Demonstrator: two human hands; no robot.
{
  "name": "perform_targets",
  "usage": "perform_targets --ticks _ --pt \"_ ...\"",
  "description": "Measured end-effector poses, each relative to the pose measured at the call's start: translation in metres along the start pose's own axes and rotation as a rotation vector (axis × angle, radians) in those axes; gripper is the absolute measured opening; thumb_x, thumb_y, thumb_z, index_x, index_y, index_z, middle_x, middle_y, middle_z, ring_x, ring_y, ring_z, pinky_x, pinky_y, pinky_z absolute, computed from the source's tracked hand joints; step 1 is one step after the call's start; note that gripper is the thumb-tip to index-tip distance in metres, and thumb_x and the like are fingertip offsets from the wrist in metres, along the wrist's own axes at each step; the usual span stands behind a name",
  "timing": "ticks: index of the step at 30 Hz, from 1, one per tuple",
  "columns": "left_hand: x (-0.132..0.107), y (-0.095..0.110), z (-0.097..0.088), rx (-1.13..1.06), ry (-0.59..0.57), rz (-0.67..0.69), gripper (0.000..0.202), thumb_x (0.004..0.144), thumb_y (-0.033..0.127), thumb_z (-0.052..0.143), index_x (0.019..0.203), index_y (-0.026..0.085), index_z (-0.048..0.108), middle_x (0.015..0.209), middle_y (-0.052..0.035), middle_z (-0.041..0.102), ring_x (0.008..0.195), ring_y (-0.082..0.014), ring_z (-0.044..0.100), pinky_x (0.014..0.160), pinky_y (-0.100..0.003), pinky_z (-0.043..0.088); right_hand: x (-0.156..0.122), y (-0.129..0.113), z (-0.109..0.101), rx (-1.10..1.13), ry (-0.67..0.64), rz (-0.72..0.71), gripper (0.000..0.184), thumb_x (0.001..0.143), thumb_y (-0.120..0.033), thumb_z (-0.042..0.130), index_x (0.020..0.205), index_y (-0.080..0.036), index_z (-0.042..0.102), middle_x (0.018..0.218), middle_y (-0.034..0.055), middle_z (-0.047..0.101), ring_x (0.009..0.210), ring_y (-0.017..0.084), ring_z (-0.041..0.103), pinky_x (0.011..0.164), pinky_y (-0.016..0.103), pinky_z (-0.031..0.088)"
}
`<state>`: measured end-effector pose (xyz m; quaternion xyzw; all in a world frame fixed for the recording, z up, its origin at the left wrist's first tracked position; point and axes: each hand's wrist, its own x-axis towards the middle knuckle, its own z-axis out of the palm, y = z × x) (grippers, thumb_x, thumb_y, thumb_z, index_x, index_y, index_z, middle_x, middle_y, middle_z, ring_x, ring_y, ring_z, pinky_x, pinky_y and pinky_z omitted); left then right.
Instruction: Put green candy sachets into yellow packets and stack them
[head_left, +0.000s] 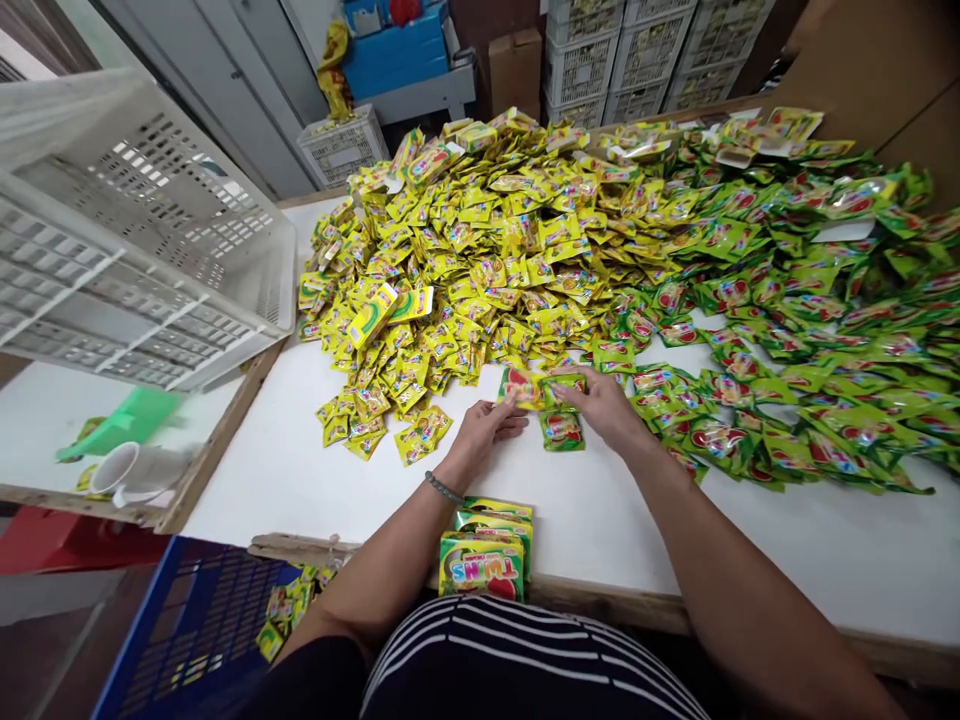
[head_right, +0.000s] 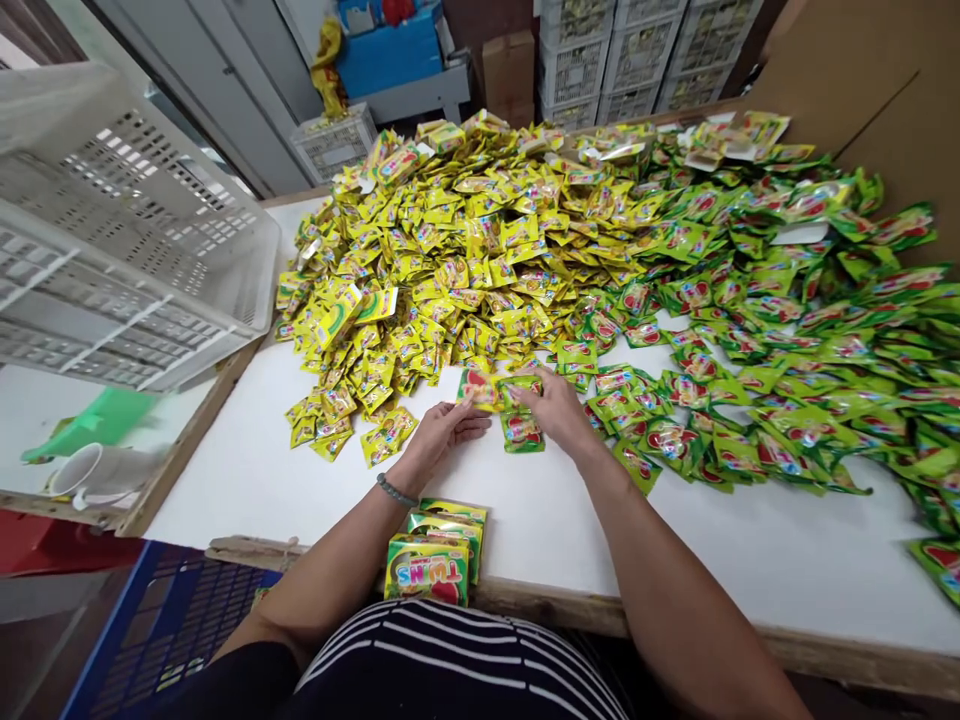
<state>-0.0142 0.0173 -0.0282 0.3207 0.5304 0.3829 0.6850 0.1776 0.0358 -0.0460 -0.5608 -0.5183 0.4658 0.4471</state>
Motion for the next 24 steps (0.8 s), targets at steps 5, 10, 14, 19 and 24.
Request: perform_targets --ticks 5,10,14,19,24 --pt "0.004 0.001 -0.008 -0.058 0.097 0.289 0.055 0.058 0.045 0.088 0.095 0.016 0.060 0.091 -0.0045 0.072 0.079 -0.0161 0.067 0.075 -0.029 0.053 -0.030 -0.024 0.027 0.007 -0.174 0.044 0.034 0.070 -0.048 0.072 0.086 -0.019 0.067 0.063 -0.0020 0.065 0.057 0.016 0.057 0.055 0.029 0.047" --pt "-0.001 0.012 -0.024 0.208 0.095 0.382 0.050 0.056 0.036 0.089 0.090 0.016 0.059 0.083 -0.0014 0.069 0.079 -0.0165 0.065 0.075 -0.027 0.050 -0.039 -0.033 0.037 0.233 -0.089 0.013 0.036 0.071 -0.050 0.071 0.091 -0.022 0.063 0.072 -0.0004 0.068 0.064 0.018 0.061 0.060 0.030 0.051" --pt "-0.006 0.011 -0.022 0.426 -0.076 0.378 0.046 0.056 0.034 0.089 0.088 0.015 0.062 0.084 -0.0019 0.068 0.080 -0.0170 0.062 0.074 -0.026 0.048 -0.033 -0.035 0.026 0.113 0.213 -0.184 0.028 0.076 -0.042 0.067 0.097 -0.024 0.064 0.093 0.0025 0.070 0.081 0.020 0.064 0.073 0.033 0.052" --pt "-0.010 0.007 -0.010 0.456 -0.183 0.343 0.046 0.059 0.038 0.087 0.091 0.015 0.064 0.082 -0.0011 0.067 0.073 -0.0141 0.059 0.070 -0.024 0.046 -0.028 -0.032 0.010 -0.178 -0.044 -0.322 0.015 0.077 -0.030 0.060 0.087 -0.023 0.069 0.094 0.0039 0.070 0.090 0.023 0.064 0.079 0.035 0.050" --pt "-0.014 0.009 -0.007 0.546 -0.200 0.331 0.038 0.064 0.039 0.084 0.088 0.013 0.067 0.081 -0.0026 0.067 0.074 -0.0143 0.058 0.069 -0.024 0.044 -0.031 -0.029 0.011 -0.357 -0.108 -0.295 0.022 0.073 -0.021 0.060 0.090 -0.025 0.071 0.089 0.0037 0.071 0.082 0.023 0.064 0.077 0.035 0.049"
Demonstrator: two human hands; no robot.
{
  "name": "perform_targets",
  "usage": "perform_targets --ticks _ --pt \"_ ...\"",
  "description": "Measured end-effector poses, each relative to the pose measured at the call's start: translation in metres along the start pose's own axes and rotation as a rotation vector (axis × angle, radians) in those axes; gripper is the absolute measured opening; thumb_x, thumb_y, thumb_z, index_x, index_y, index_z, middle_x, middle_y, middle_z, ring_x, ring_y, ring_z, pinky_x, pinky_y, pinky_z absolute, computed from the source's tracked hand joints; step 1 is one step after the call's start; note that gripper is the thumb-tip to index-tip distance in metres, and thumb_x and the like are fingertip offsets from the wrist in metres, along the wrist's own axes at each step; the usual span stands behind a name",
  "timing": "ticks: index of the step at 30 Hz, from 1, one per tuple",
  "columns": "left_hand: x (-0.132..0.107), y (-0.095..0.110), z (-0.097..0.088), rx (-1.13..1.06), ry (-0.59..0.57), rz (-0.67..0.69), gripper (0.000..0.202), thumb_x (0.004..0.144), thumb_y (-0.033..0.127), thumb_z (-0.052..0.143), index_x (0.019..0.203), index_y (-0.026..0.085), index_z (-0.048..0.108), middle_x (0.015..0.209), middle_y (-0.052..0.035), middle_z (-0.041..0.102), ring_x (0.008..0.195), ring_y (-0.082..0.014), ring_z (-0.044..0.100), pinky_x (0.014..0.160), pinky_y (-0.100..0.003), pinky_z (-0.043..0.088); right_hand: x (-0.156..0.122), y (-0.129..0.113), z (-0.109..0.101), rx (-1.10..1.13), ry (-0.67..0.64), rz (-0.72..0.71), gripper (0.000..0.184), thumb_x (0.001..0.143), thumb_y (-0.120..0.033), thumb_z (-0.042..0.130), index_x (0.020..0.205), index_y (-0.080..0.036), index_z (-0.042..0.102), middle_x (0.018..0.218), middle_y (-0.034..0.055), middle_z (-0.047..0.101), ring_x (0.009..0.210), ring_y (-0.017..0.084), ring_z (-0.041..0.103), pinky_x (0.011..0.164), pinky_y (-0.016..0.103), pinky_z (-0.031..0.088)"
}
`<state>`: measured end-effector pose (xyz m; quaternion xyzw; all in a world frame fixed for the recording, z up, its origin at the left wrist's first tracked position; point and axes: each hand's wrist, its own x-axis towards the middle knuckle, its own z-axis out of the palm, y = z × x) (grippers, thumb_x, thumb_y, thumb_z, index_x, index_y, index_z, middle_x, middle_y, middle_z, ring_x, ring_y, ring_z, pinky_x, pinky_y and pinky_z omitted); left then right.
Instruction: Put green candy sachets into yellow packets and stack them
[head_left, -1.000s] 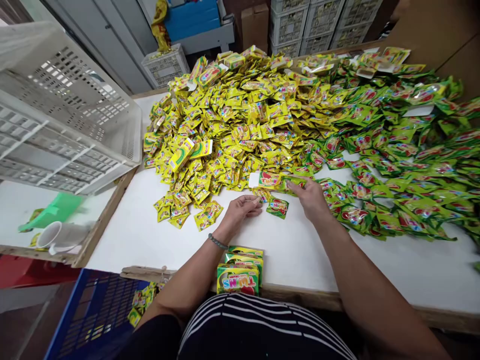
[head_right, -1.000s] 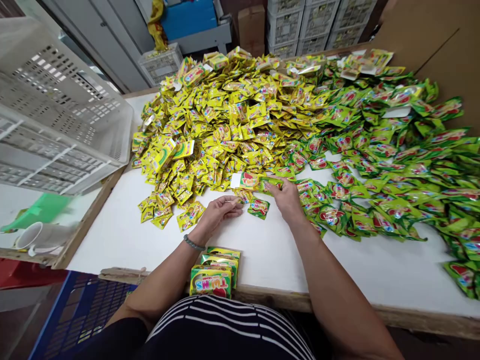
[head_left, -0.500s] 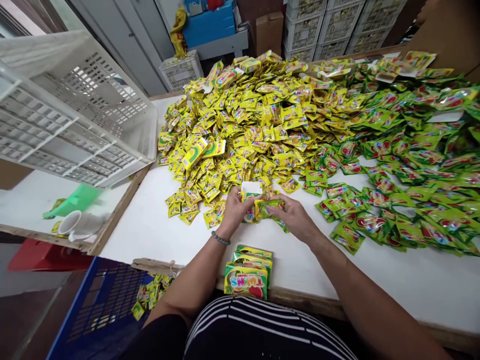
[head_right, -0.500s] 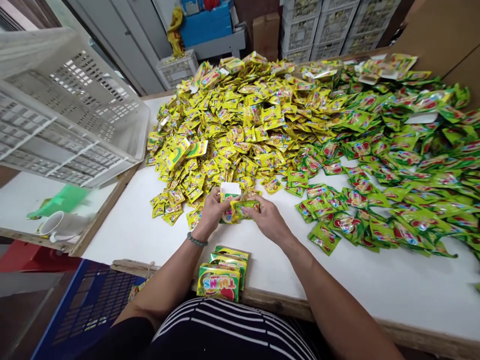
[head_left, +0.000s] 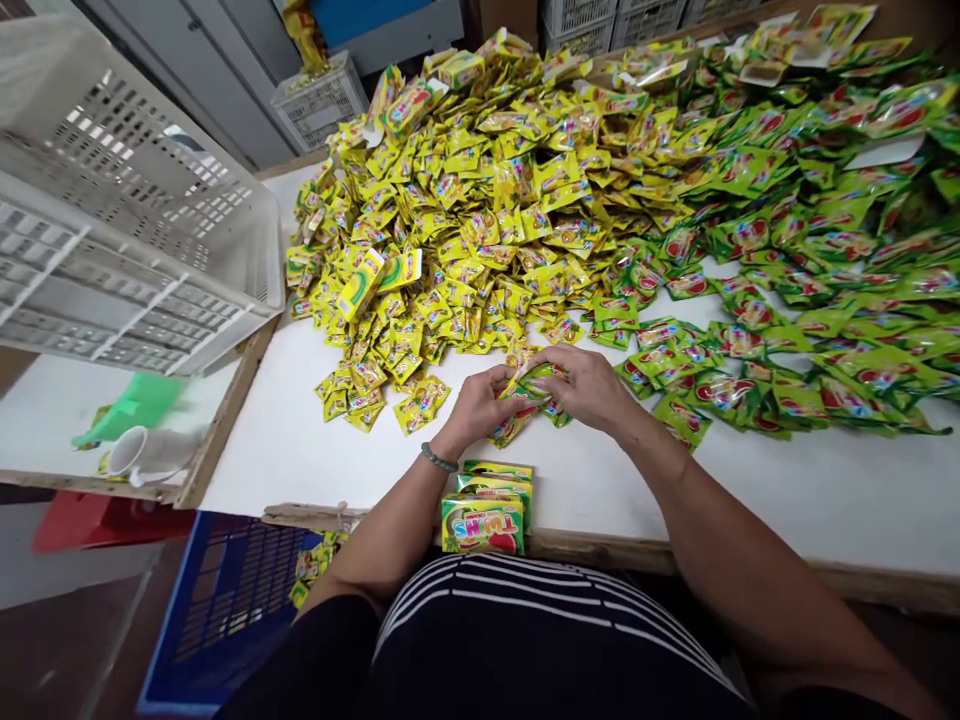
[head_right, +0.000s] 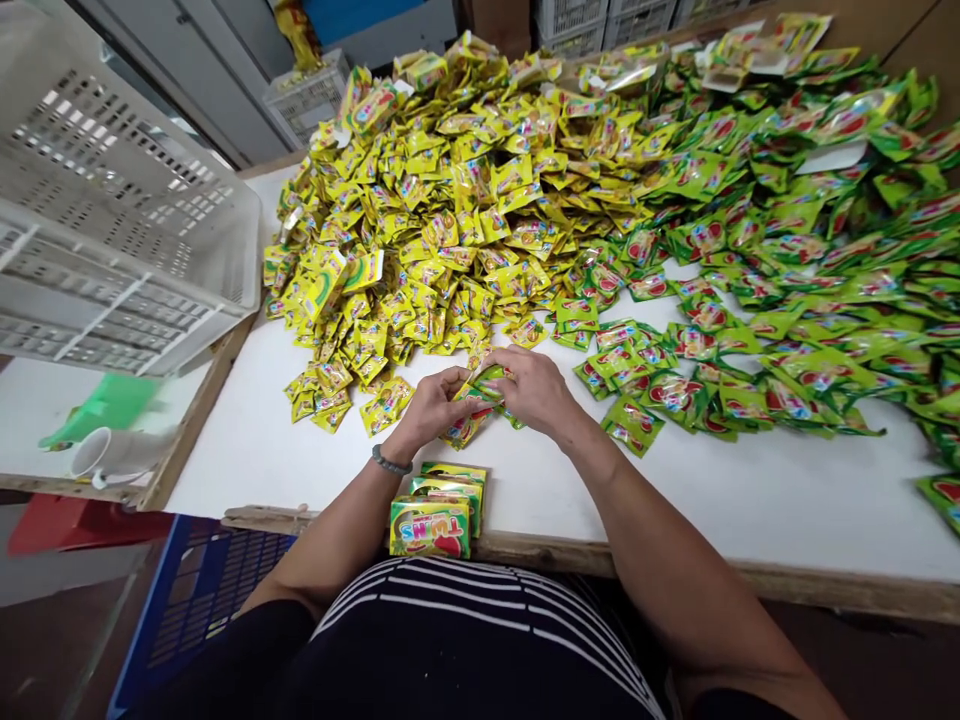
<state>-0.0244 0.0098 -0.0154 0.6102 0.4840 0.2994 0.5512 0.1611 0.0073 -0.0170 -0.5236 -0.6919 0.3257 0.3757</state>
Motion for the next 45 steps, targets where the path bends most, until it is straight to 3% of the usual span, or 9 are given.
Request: perform_targets --ticks 3,8,12,15,22,32,37,41,45 --pt "-0.002 0.003 -0.002 -0.055 -0.072 0.018 0.043 0.065 0.034 0.084 0.100 0.015 0.069 0.091 -0.0045 0.068 0.082 -0.0163 0.061 0.075 -0.026 0.046 -0.001 -0.002 0.004 0.026 0.109 0.086 0.028 0.070 -0.023 0.065 0.097 -0.025 0.069 0.092 0.0032 0.073 0.080 0.023 0.065 0.075 0.035 0.050" --pt "-0.003 0.006 -0.005 -0.226 -0.178 0.005 0.065 0.060 0.025 0.087 0.120 0.024 0.064 0.119 -0.0055 0.065 0.099 -0.0192 0.063 0.087 -0.029 0.050 0.000 -0.002 0.009 0.138 0.288 0.143 0.021 0.069 -0.036 0.071 0.085 -0.023 0.068 0.085 0.0025 0.071 0.081 0.022 0.065 0.077 0.036 0.052" --pt "-0.005 0.010 -0.002 -0.181 -0.073 -0.051 0.047 0.061 0.032 0.087 0.101 0.017 0.067 0.091 -0.0032 0.069 0.076 -0.0155 0.064 0.074 -0.028 0.052 0.000 -0.002 0.010 0.164 0.256 0.056 0.023 0.076 -0.039 0.067 0.090 -0.022 0.072 0.097 0.0061 0.072 0.091 0.024 0.066 0.081 0.037 0.052" --pt "-0.008 0.013 0.001 -0.220 -0.098 -0.140 0.043 0.064 0.040 0.085 0.091 0.015 0.062 0.075 -0.0013 0.067 0.061 -0.0141 0.062 0.062 -0.027 0.051 -0.001 -0.005 0.009 0.165 0.307 0.064 0.024 0.075 -0.040 0.068 0.091 -0.022 0.073 0.099 0.0067 0.073 0.086 0.023 0.066 0.077 0.036 0.052" --pt "-0.010 0.012 0.001 -0.144 -0.089 -0.075 0.037 0.064 0.039 0.084 0.083 0.015 0.064 0.073 -0.0013 0.068 0.062 -0.0138 0.061 0.062 -0.026 0.049 -0.002 -0.010 0.013 0.318 0.346 0.249 0.029 0.064 -0.045 0.077 0.078 -0.020 0.072 0.067 0.0001 0.068 0.055 0.014 0.052 0.057 0.030 0.045" --pt "-0.013 0.015 -0.002 -0.281 -0.169 -0.179 0.042 0.062 0.041 0.086 0.085 0.015 0.062 0.071 -0.0015 0.068 0.058 -0.0136 0.062 0.061 -0.027 0.050 -0.002 -0.010 0.015 0.410 0.366 0.269 0.034 0.059 -0.047 0.081 0.071 -0.020 0.064 0.058 -0.0037 0.055 0.055 0.013 0.048 0.054 0.028 0.041" --pt "-0.011 0.013 -0.002 -0.181 -0.158 -0.140 0.041 0.061 0.037 0.086 0.087 0.015 0.064 0.070 0.0005 0.067 0.057 -0.0107 0.059 0.056 -0.023 0.047 -0.002 -0.009 0.019 0.424 0.395 0.325 0.040 0.057 -0.053 0.081 0.070 -0.020 0.062 0.056 -0.0036 0.054 0.054 0.013 0.048 0.052 0.028 0.040" --pt "-0.012 0.014 -0.003 -0.301 -0.151 -0.223 0.044 0.062 0.040 0.086 0.089 0.015 0.061 0.068 -0.0003 0.068 0.054 -0.0135 0.062 0.055 -0.026 0.050 -0.007 -0.009 0.020 0.221 0.349 0.193 0.031 0.070 -0.051 0.075 0.072 -0.022 0.067 0.062 -0.0018 0.059 0.059 0.015 0.051 0.060 0.032 0.045" --pt "-0.013 0.018 -0.005 -0.365 -0.150 -0.248 0.047 0.060 0.042 0.087 0.088 0.015 0.060 0.069 -0.0020 0.068 0.054 -0.0144 0.063 0.056 -0.028 0.052 -0.008 -0.005 0.018 0.046 0.341 -0.058 0.026 0.084 -0.046 0.064 0.075 -0.024 0.074 0.097 0.0076 0.066 0.095 0.024 0.057 0.090 0.044 0.045"
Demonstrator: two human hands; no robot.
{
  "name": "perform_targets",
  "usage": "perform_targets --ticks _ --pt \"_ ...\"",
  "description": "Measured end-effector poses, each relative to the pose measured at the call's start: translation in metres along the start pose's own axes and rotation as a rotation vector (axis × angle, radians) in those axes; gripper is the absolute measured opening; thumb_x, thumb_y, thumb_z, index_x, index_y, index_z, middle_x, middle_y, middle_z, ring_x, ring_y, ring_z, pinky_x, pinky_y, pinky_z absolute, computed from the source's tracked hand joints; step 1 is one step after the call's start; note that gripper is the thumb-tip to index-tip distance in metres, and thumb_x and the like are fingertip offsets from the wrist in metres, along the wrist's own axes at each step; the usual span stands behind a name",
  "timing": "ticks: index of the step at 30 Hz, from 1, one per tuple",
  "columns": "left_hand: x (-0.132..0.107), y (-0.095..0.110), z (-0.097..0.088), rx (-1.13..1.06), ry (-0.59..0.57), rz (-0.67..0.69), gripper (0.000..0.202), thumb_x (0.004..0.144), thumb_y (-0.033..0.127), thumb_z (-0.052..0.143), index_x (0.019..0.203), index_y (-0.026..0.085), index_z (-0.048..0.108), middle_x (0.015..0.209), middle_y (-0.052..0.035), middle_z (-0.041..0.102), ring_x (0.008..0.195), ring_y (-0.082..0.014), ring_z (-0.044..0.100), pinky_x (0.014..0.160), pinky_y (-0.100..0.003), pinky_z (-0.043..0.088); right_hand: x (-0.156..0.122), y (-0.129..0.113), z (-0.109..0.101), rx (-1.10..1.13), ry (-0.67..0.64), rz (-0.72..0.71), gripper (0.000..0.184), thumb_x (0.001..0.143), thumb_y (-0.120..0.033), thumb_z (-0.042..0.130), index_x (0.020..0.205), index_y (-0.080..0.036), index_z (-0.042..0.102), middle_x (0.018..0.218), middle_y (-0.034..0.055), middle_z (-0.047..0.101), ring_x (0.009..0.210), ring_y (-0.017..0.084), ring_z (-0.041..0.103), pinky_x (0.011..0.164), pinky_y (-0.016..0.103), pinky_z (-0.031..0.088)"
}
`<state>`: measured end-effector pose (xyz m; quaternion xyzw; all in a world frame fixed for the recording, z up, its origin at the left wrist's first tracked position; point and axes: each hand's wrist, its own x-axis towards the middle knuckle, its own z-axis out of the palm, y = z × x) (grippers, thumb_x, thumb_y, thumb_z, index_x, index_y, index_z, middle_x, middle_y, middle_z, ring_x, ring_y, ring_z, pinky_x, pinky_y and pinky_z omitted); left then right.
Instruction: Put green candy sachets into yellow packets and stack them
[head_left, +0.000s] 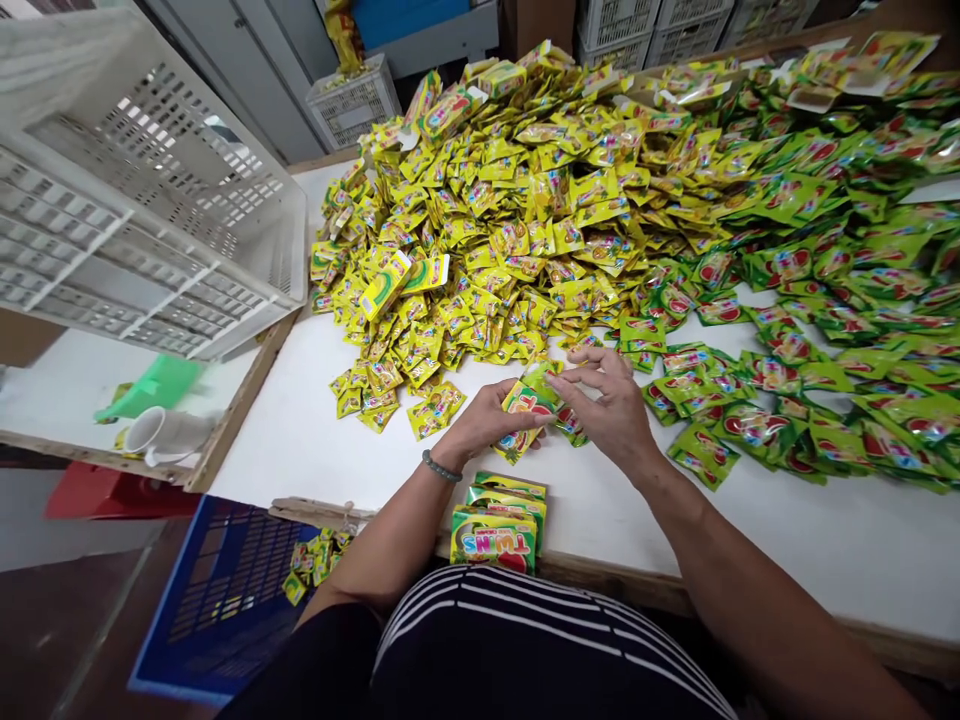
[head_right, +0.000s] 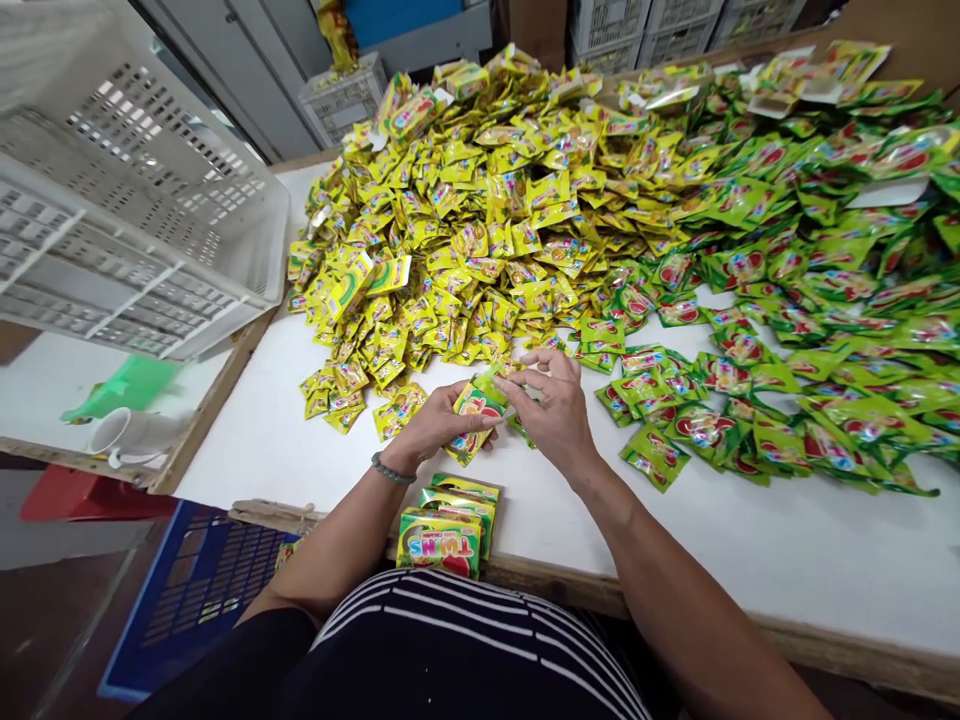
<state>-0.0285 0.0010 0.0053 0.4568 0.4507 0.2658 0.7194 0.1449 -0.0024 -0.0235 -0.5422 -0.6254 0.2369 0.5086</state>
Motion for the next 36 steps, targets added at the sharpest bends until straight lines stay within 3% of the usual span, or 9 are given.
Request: perform_targets --ticks 4,8,13,17,21,25,31,36 --pt "0.001 -0.002 0.000 0.028 0.021 0.014 0.046 0.061 0.041 0.085 0.088 0.014 0.059 0.069 -0.0003 0.067 0.055 -0.0126 0.061 0.057 -0.027 0.050 -0.002 0.004 0.004 -0.053 -0.135 -0.068 0.031 0.092 -0.041 0.054 0.076 -0.025 0.076 0.110 0.0088 0.064 0.108 0.027 0.053 0.100 0.050 0.039" --pt "0.006 -0.007 -0.001 0.104 0.063 0.118 0.038 0.061 0.035 0.084 0.080 0.014 0.059 0.069 0.0025 0.063 0.062 -0.0107 0.057 0.064 -0.024 0.046 -0.007 0.005 0.012 -0.054 -0.245 -0.063 0.033 0.090 -0.044 0.058 0.071 -0.025 0.076 0.112 0.0108 0.064 0.115 0.030 0.049 0.101 0.050 0.040" --pt "0.009 -0.009 -0.001 0.135 0.060 0.179 0.038 0.065 0.037 0.082 0.087 0.014 0.062 0.079 0.0003 0.065 0.072 -0.0133 0.059 0.073 -0.027 0.046 -0.005 0.002 0.014 0.010 -0.151 0.001 0.030 0.090 -0.046 0.057 0.082 -0.024 0.076 0.105 0.0098 0.067 0.110 0.028 0.055 0.101 0.050 0.041" --pt "0.008 -0.011 0.001 0.103 0.121 0.199 0.040 0.064 0.035 0.083 0.088 0.014 0.060 0.082 0.0006 0.064 0.077 -0.0139 0.061 0.076 -0.027 0.048 -0.003 0.001 0.014 0.100 -0.214 0.054 0.029 0.087 -0.049 0.059 0.084 -0.025 0.075 0.101 0.0088 0.069 0.115 0.029 0.055 0.101 0.050 0.043" --pt "0.006 -0.009 0.002 -0.098 0.135 0.186 0.060 0.070 0.039 0.079 0.115 0.021 0.042 0.085 0.0014 0.066 0.065 -0.0135 0.064 0.067 -0.029 0.052 -0.002 0.002 0.013 0.353 -0.130 0.264 0.037 0.080 -0.053 0.066 0.103 -0.023 0.069 0.101 0.0069 0.069 0.093 0.023 0.065 0.081 0.039 0.054" --pt "0.005 -0.010 -0.001 -0.104 0.195 0.293 0.073 0.071 0.037 0.080 0.122 0.026 0.028 0.080 0.0043 0.066 0.062 -0.0123 0.063 0.064 -0.026 0.050 -0.001 0.001 0.016 0.543 -0.234 0.344 0.039 0.075 -0.054 0.070 0.097 -0.021 0.069 0.088 0.0039 0.072 0.079 0.019 0.067 0.073 0.033 0.055" --pt "0.003 -0.012 -0.006 0.137 0.162 0.331 0.049 0.073 0.040 0.078 0.106 0.021 0.047 0.076 0.0038 0.061 0.061 -0.0084 0.056 0.060 -0.020 0.043 -0.002 0.002 0.016 0.433 -0.296 0.359 0.038 0.075 -0.058 0.068 0.072 -0.019 0.065 0.063 0.0005 0.063 0.059 0.015 0.056 0.056 0.028 0.046" --pt "0.003 -0.008 -0.005 0.086 0.108 0.248 0.054 0.071 0.038 0.081 0.106 0.022 0.043 0.079 0.0035 0.065 0.060 -0.0085 0.058 0.060 -0.020 0.044 0.000 0.001 0.013 0.402 -0.207 0.348 0.044 0.071 -0.050 0.074 0.103 -0.021 0.069 0.086 0.0040 0.074 0.071 0.018 0.064 0.064 0.032 0.053"
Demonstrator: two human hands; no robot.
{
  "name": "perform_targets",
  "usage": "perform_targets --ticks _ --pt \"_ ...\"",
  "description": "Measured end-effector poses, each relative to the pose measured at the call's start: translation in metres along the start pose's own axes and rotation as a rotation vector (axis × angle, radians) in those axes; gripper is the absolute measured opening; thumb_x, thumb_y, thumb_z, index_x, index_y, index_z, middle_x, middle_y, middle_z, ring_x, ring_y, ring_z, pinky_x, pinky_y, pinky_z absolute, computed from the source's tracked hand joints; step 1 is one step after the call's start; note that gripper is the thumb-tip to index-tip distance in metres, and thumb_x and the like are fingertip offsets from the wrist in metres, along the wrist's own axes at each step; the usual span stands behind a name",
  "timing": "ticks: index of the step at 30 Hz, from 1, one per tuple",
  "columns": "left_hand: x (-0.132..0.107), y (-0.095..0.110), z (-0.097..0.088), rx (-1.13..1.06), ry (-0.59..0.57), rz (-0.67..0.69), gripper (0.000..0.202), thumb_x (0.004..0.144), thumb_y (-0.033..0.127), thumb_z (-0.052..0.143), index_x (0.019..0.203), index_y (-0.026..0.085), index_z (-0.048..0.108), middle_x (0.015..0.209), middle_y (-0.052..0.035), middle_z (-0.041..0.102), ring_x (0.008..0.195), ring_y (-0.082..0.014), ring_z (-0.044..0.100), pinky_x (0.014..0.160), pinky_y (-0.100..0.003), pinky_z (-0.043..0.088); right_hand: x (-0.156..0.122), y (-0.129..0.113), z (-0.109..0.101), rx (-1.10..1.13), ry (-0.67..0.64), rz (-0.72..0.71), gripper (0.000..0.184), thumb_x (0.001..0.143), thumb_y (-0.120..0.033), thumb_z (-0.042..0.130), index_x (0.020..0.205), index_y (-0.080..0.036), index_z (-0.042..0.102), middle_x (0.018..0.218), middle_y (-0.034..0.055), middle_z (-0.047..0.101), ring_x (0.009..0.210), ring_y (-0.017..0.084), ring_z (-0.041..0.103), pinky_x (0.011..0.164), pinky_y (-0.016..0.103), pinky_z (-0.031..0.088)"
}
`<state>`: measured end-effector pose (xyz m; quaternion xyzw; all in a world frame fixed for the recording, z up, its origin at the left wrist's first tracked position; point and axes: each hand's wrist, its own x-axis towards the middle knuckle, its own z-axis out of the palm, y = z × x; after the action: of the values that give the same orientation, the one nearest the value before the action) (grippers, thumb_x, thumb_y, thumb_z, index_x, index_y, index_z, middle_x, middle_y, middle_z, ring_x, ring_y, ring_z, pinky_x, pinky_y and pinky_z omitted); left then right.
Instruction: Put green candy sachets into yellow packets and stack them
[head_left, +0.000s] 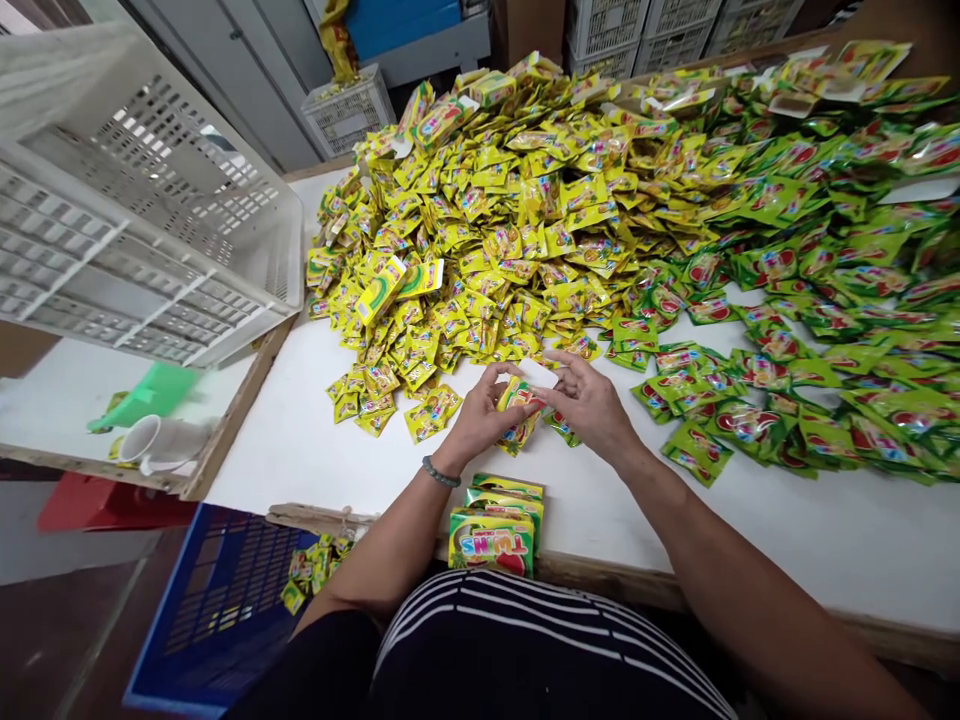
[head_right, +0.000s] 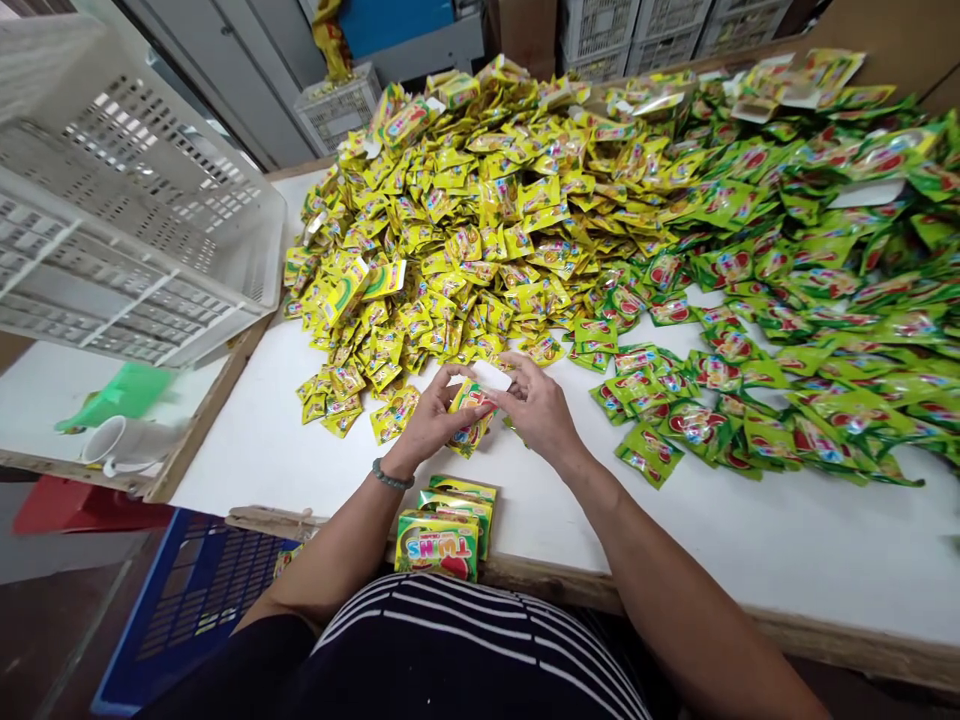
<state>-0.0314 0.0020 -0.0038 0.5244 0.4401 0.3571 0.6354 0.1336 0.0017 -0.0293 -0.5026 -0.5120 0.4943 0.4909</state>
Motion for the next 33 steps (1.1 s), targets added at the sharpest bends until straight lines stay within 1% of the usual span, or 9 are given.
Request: perform_targets --ticks 3,5,11,14,17,20,23,28,33 --pt "0.000 0.000 0.002 -0.126 0.049 -0.017 0.067 0.067 0.038 0.084 0.110 0.025 0.035 0.077 0.0053 0.067 0.059 -0.0102 0.061 0.059 -0.021 0.046 -0.001 -0.006 0.000 -0.051 -0.016 -0.128 0.027 0.079 -0.044 0.067 0.093 -0.023 0.076 0.095 0.0057 0.076 0.091 0.022 0.069 0.084 0.037 0.054" --pt "0.000 0.000 0.003 -0.147 0.050 -0.028 0.068 0.065 0.038 0.085 0.109 0.024 0.035 0.074 0.0060 0.067 0.057 -0.0100 0.061 0.059 -0.021 0.046 -0.003 -0.009 0.000 -0.032 -0.024 -0.146 0.024 0.081 -0.043 0.065 0.083 -0.023 0.077 0.092 0.0055 0.077 0.093 0.022 0.069 0.088 0.038 0.053" --pt "0.001 0.002 0.006 -0.110 -0.023 -0.065 0.060 0.063 0.041 0.087 0.102 0.018 0.048 0.078 0.0012 0.068 0.062 -0.0094 0.062 0.061 -0.020 0.047 -0.003 -0.008 -0.003 0.038 0.028 0.121 0.029 0.066 -0.045 0.077 0.081 -0.020 0.079 0.078 0.0041 0.076 0.064 0.018 0.065 0.063 0.032 0.053" --pt "0.000 0.003 0.007 -0.081 -0.039 -0.066 0.060 0.064 0.039 0.087 0.106 0.017 0.050 0.081 -0.0007 0.070 0.064 -0.0098 0.062 0.061 -0.020 0.046 -0.001 -0.005 -0.006 0.199 0.023 0.222 0.034 0.059 -0.050 0.082 0.076 -0.021 0.078 0.077 0.0031 0.077 0.067 0.018 0.067 0.066 0.031 0.055" --pt "-0.001 0.002 0.006 -0.025 0.014 -0.052 0.059 0.065 0.042 0.085 0.109 0.016 0.055 0.076 -0.0003 0.069 0.064 -0.0109 0.061 0.059 -0.021 0.045 0.000 -0.003 -0.011 0.193 -0.025 0.227 0.033 0.059 -0.052 0.082 0.075 -0.023 0.079 0.079 0.0029 0.077 0.072 0.021 0.069 0.072 0.035 0.056" --pt "-0.002 0.000 0.004 -0.018 0.067 -0.047 0.060 0.067 0.046 0.083 0.112 0.016 0.057 0.069 0.0022 0.066 0.055 -0.0087 0.056 0.052 -0.019 0.040 -0.003 -0.004 -0.015 0.108 -0.106 0.135 0.033 0.070 -0.056 0.075 0.079 -0.025 0.080 0.084 0.0034 0.077 0.082 0.024 0.069 0.081 0.040 0.055" --pt "-0.002 0.000 0.001 -0.103 0.086 -0.035 0.063 0.066 0.048 0.082 0.114 0.017 0.056 0.068 0.0035 0.065 0.051 -0.0071 0.054 0.050 -0.019 0.038 -0.007 -0.007 -0.017 -0.014 -0.155 -0.048 0.036 0.081 -0.059 0.064 0.085 -0.027 0.080 0.091 0.0042 0.076 0.093 0.025 0.066 0.088 0.044 0.052" --pt "-0.003 0.001 -0.003 -0.143 0.071 -0.055 0.060 0.067 0.046 0.083 0.112 0.018 0.054 0.060 0.0076 0.058 0.045 -0.0053 0.047 0.046 -0.018 0.033 -0.015 -0.006 -0.010 -0.257 -0.124 -0.405 0.029 0.092 -0.045 0.056 0.099 -0.028 0.078 0.096 0.0062 0.075 0.093 0.023 0.063 0.090 0.045 0.050" --pt "-0.002 0.003 -0.007 -0.114 0.099 -0.080 0.064 0.066 0.048 0.083 0.113 0.019 0.053 0.055 0.0101 0.052 0.041 -0.0039 0.039 0.043 -0.017 0.025 -0.019 -0.006 0.002 -0.394 -0.052 -0.539 0.026 0.089 -0.041 0.061 0.102 -0.023 0.076 0.103 0.0102 0.074 0.103 0.027 0.062 0.095 0.046 0.048"
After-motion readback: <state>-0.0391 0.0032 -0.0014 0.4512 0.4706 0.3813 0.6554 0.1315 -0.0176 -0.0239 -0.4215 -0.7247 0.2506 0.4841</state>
